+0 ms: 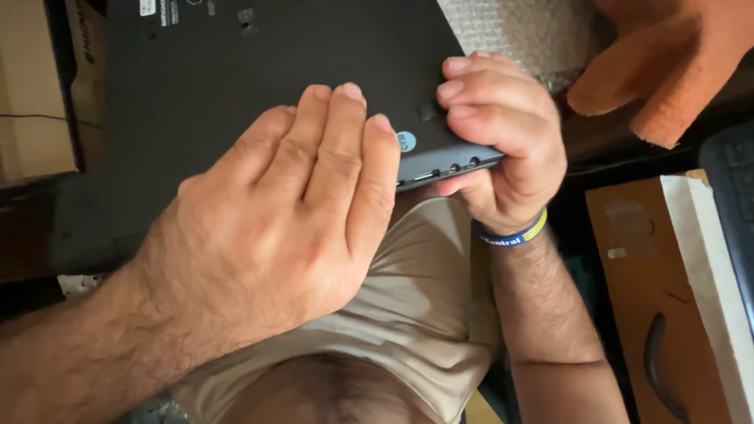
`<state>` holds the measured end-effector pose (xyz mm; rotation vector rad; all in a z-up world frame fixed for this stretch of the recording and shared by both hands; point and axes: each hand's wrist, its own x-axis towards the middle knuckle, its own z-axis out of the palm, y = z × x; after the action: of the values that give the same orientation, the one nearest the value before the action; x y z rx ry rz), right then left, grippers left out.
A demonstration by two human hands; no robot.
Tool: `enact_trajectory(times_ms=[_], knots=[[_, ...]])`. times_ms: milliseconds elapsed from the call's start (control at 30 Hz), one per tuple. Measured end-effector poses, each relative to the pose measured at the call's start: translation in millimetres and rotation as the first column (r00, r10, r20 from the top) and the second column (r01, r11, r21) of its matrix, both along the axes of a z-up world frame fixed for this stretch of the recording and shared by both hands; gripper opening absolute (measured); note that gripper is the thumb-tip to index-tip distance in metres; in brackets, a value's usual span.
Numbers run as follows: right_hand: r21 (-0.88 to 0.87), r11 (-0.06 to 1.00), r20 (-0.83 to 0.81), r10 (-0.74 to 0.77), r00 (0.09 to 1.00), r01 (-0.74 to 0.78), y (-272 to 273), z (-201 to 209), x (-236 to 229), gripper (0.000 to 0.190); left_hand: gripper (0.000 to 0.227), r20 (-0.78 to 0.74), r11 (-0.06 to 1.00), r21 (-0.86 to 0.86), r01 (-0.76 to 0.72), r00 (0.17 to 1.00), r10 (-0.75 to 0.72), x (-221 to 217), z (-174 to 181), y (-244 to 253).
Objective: Connect a ribbon cable and reassemble the bottom cover of a laptop
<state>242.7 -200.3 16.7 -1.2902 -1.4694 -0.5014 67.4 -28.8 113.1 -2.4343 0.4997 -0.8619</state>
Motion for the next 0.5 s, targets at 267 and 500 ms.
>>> enact_trajectory(times_ms=[267,500], knots=[[0.078,0.997,0.025,0.004,1.000,-0.006,12.0,21.1,3.7,0.039,0.017,0.023,0.999,0.031,-0.007,1.000,0.006,3.6,17.8,7.7],[0.042,0.999,-0.001,-0.035,0.999,0.035,9.3,27.0,-1.6,0.037,0.020,0.058,1.000,-0.010,-0.018,0.998,0.018,2.9,18.6,8.0]])
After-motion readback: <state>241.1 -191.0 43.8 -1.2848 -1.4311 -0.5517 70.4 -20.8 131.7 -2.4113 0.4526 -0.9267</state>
